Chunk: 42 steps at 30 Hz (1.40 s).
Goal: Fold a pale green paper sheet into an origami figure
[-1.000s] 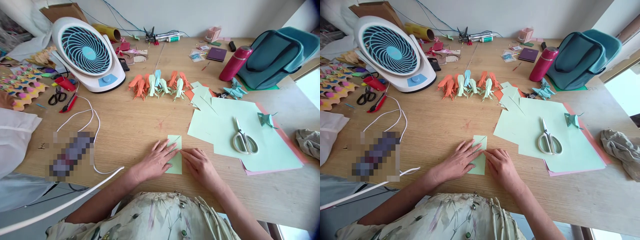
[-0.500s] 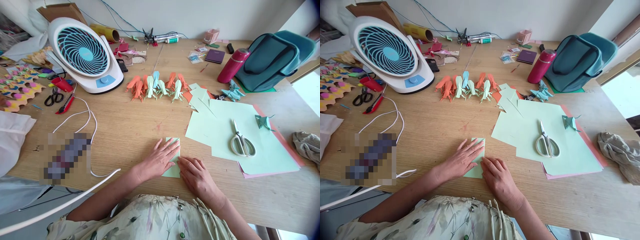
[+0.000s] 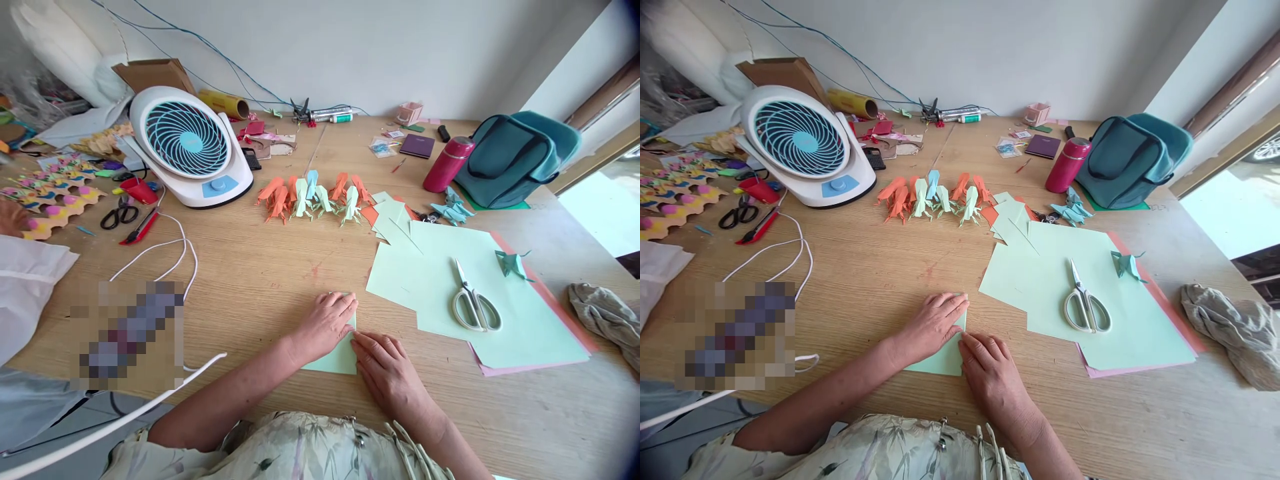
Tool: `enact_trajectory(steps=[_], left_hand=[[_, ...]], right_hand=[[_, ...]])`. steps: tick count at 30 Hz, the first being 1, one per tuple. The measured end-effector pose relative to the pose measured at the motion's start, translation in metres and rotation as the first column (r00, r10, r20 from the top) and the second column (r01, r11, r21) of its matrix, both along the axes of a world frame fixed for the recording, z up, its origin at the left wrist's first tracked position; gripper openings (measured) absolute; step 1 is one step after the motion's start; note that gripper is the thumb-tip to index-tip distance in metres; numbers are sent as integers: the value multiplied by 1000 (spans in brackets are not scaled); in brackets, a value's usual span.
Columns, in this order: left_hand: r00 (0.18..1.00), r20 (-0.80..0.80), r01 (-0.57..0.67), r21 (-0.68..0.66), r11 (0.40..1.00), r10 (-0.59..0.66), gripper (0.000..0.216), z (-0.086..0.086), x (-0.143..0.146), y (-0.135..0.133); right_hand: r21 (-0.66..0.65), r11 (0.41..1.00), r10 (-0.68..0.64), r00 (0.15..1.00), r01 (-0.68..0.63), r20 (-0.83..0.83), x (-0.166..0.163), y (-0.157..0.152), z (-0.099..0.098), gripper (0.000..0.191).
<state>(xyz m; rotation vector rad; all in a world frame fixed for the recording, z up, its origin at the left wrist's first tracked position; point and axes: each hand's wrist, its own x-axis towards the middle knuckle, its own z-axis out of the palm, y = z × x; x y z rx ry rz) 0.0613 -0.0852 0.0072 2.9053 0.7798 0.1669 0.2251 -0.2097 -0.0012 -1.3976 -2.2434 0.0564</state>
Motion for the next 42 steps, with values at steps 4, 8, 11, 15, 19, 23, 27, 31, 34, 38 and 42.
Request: enact_trajectory(steps=[4, 8, 11, 15, 19, 23, 27, 31, 34, 38, 42], left_hand=[[1000, 30, -5, 64, 998, 3, 44, -8, 2, 1], [998, 68, -18, 72, 997, 13, 43, -12, 3, 2], [998, 65, -14, 49, 999, 11, 41, -11, 4, 3], [995, 98, -32, 12, 999, 30, 43, -11, 4, 4], [989, 137, -44, -21, 999, 47, 43, -13, 3, 4], [982, 179, -47, -37, 998, 53, 39, -15, 2, 4], [985, 168, -43, -43, 998, 50, 39, -15, 2, 4], [987, 151, -41, -48, 998, 47, 38, -14, 2, 4], [990, 135, -45, -45, 998, 50, 40, -13, 2, 4], [993, 109, -45, -54, 998, 51, 43, -10, 3, 3], [993, 103, -45, -52, 998, 50, 44, -8, 3, 3]], right_hand=[[-17, 1000, -3, 1000, 3, 7, 0, -1, 0, 31], [-32, 999, -6, 1000, 6, 7, 0, -3, 1, 31], [-57, 998, -13, 1000, 12, -19, 0, -3, 3, 31], [-124, 992, -45, 997, 38, -59, -1, -1, 8, 31], [-169, 978, -133, 989, 120, -71, 0, 13, 13, 28], [-159, 964, -220, 975, 214, -27, 1, 34, 12, 23], [-143, 965, -217, 975, 220, 36, 0, 41, 8, 24], [-150, 965, -207, 976, 215, 67, -3, 31, 8, 22], [-152, 967, -191, 977, 203, 91, -6, 20, 11, 21], [-157, 973, -157, 982, 171, 103, -8, 3, 15, 24], [-157, 978, -123, 987, 138, 102, -9, -12, 18, 27]])
